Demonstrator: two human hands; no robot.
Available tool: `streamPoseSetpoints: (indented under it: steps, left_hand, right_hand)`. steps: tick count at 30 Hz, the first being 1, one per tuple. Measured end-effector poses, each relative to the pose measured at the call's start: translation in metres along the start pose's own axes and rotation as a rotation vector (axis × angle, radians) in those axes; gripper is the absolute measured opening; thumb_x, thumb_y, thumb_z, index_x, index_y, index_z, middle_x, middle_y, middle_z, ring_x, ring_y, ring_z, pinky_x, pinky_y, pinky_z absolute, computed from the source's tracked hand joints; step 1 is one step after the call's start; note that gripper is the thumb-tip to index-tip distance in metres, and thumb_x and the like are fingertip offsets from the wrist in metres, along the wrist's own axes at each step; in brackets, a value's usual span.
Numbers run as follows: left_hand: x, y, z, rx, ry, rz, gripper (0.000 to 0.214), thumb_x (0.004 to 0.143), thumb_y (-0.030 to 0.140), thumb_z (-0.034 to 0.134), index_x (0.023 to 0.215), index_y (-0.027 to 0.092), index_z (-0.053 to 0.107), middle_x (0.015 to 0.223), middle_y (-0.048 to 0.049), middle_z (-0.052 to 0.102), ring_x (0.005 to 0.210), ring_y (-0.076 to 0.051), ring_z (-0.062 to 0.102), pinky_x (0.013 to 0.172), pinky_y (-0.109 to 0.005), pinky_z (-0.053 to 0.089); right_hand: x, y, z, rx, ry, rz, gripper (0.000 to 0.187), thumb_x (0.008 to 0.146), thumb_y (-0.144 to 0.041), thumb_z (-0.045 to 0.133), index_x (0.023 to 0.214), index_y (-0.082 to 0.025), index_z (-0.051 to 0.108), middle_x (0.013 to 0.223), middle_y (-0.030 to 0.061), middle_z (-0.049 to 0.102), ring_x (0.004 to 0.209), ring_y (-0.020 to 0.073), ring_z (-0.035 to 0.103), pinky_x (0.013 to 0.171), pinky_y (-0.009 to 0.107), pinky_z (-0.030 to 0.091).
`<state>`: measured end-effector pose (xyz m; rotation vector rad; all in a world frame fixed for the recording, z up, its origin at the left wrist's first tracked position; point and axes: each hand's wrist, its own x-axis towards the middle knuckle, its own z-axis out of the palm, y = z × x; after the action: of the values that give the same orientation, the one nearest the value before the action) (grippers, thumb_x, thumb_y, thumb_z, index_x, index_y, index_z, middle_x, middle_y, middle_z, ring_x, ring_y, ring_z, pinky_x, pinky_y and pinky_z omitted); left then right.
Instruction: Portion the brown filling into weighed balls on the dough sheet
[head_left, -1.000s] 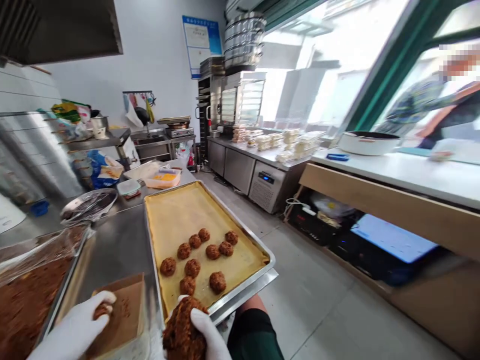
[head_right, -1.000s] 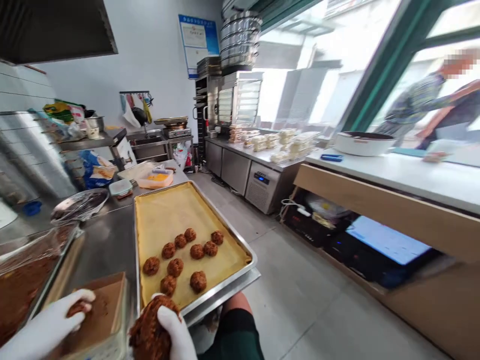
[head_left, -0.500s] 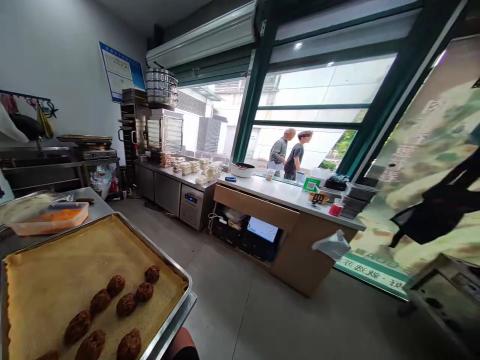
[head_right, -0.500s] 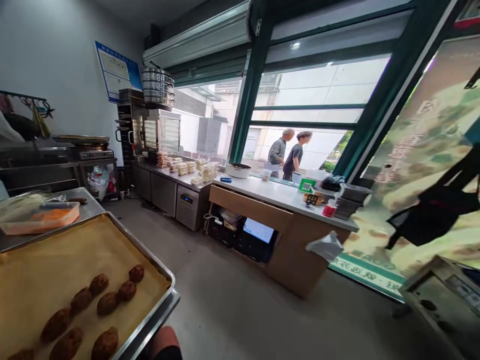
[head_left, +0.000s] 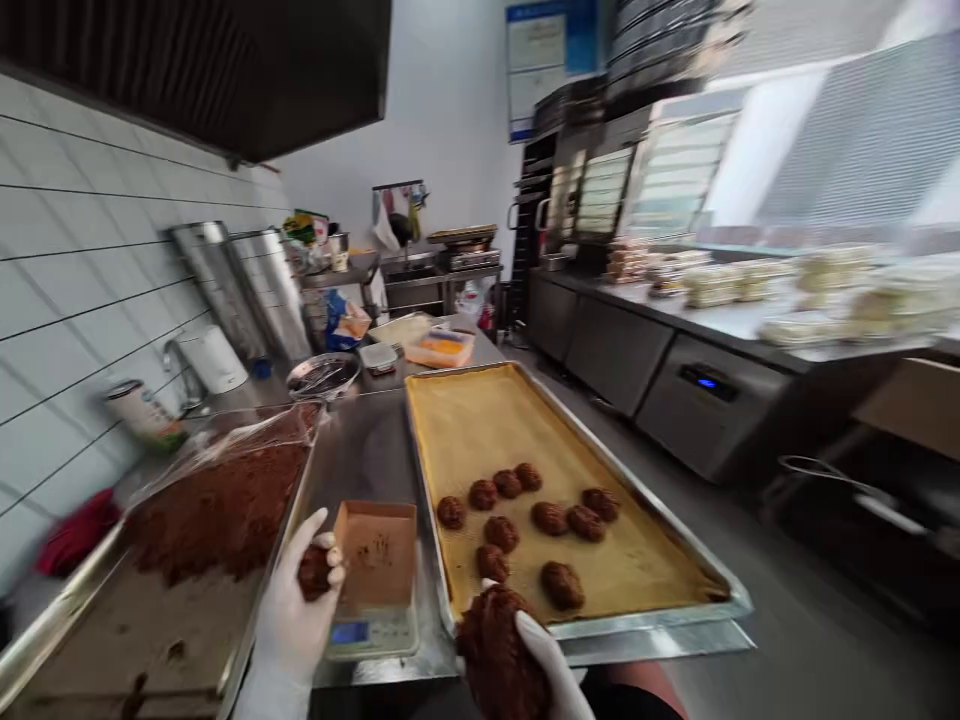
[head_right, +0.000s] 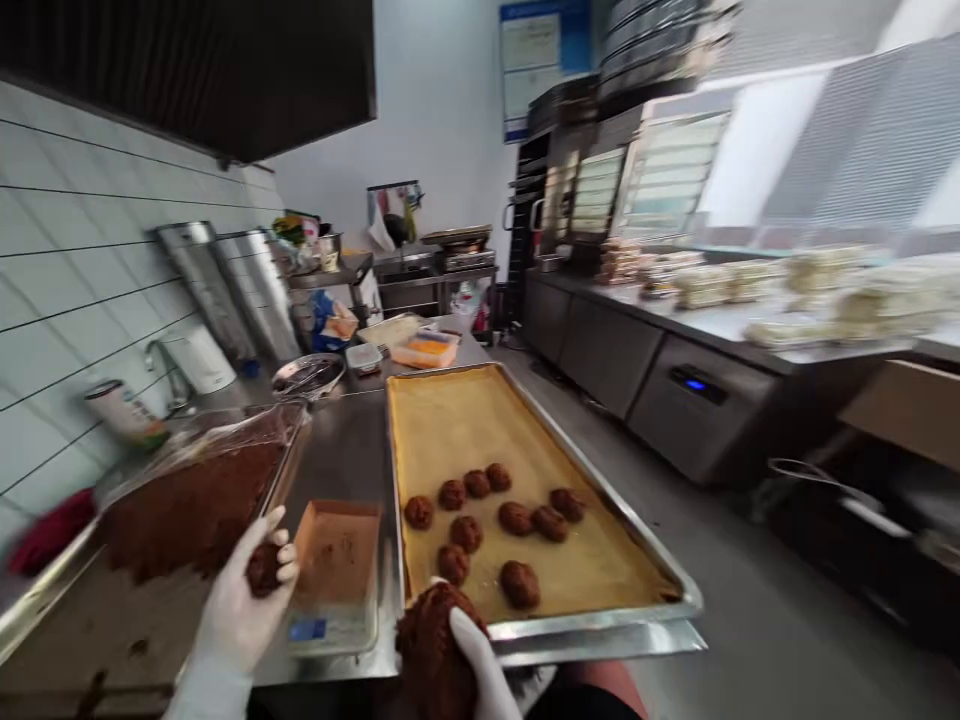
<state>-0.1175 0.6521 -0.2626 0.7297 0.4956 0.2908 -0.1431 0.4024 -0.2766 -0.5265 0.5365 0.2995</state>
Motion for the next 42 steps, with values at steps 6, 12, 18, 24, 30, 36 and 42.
streamPoseSetpoints:
  steps: [6,12,18,24,30,36,42]
  left_hand:
    - [-0.002,-0.008,0.007,0.023,-0.090,-0.030,0.033,0.082,0.019,0.071,0.114,0.014,0.067,0.062,0.0059,0.051,0.044,-0.002,0.042,0.035,-0.013,0.029]
    - [-0.008,0.006,-0.008,-0.010,-0.242,-0.292,0.035,0.093,0.029,0.061,0.123,0.011,0.063,0.130,-0.0187,0.066,0.115,-0.030,0.068,0.091,-0.038,0.061]
    - [0.002,-0.001,-0.023,0.002,-0.088,-0.205,0.030,0.093,0.041,0.059,0.099,0.013,0.067,0.088,-0.0117,0.075,0.041,-0.005,0.053,0.032,-0.015,0.035]
    - [-0.008,-0.001,-0.018,-0.039,-0.092,-0.248,0.055,0.085,0.067,0.057,0.075,0.013,0.064,0.057,-0.0038,0.060,0.056,-0.016,0.065,0.047,-0.023,0.053]
    - [-0.015,-0.005,-0.014,0.153,-0.057,-0.139,0.026,0.075,0.014,0.077,0.100,0.016,0.068,0.111,-0.0120,0.075,0.095,-0.022,0.075,0.074,-0.026,0.063]
    - [-0.017,-0.005,-0.013,0.172,-0.162,-0.098,0.035,0.076,0.021,0.078,0.109,0.016,0.067,0.099,-0.0075,0.072,0.081,-0.014,0.069,0.063,-0.020,0.055]
    - [-0.010,-0.012,-0.007,0.129,-0.134,-0.057,0.025,0.081,0.034,0.075,0.092,0.013,0.068,0.054,0.0082,0.045,0.045,-0.004,0.042,0.037,-0.016,0.030]
  right_hand:
    - [0.007,0.000,-0.003,0.005,0.021,0.006,0.073,0.064,-0.030,0.088,0.132,-0.026,0.061,0.099,0.0043,0.080,0.086,0.0277,0.076,0.077,0.042,0.064]
    - [0.003,0.002,0.000,-0.012,0.020,0.051,0.059,0.069,-0.035,0.085,0.124,-0.022,0.066,0.099,0.0058,0.080,0.091,0.0277,0.075,0.082,0.043,0.063]
    - [-0.003,0.001,0.009,0.022,0.004,0.064,0.051,0.070,-0.031,0.084,0.118,-0.020,0.069,0.095,0.0062,0.081,0.087,0.0246,0.075,0.076,0.038,0.063]
    - [-0.001,-0.002,0.006,0.019,0.004,0.080,0.045,0.070,-0.032,0.084,0.111,-0.020,0.071,0.095,0.0066,0.080,0.088,0.0255,0.075,0.076,0.038,0.063]
    - [0.003,-0.001,0.001,0.017,0.038,0.083,0.039,0.069,-0.032,0.085,0.103,-0.019,0.073,0.095,0.0070,0.080,0.087,0.0270,0.075,0.079,0.042,0.063]
    - [0.003,-0.001,0.000,-0.004,0.014,0.074,0.037,0.071,-0.034,0.083,0.101,-0.016,0.072,0.094,0.0091,0.080,0.084,0.0257,0.075,0.074,0.039,0.064]
    - [-0.001,-0.004,0.004,0.011,0.057,0.058,0.042,0.069,-0.031,0.085,0.106,-0.019,0.070,0.093,0.0052,0.080,0.083,0.0251,0.075,0.074,0.040,0.064]
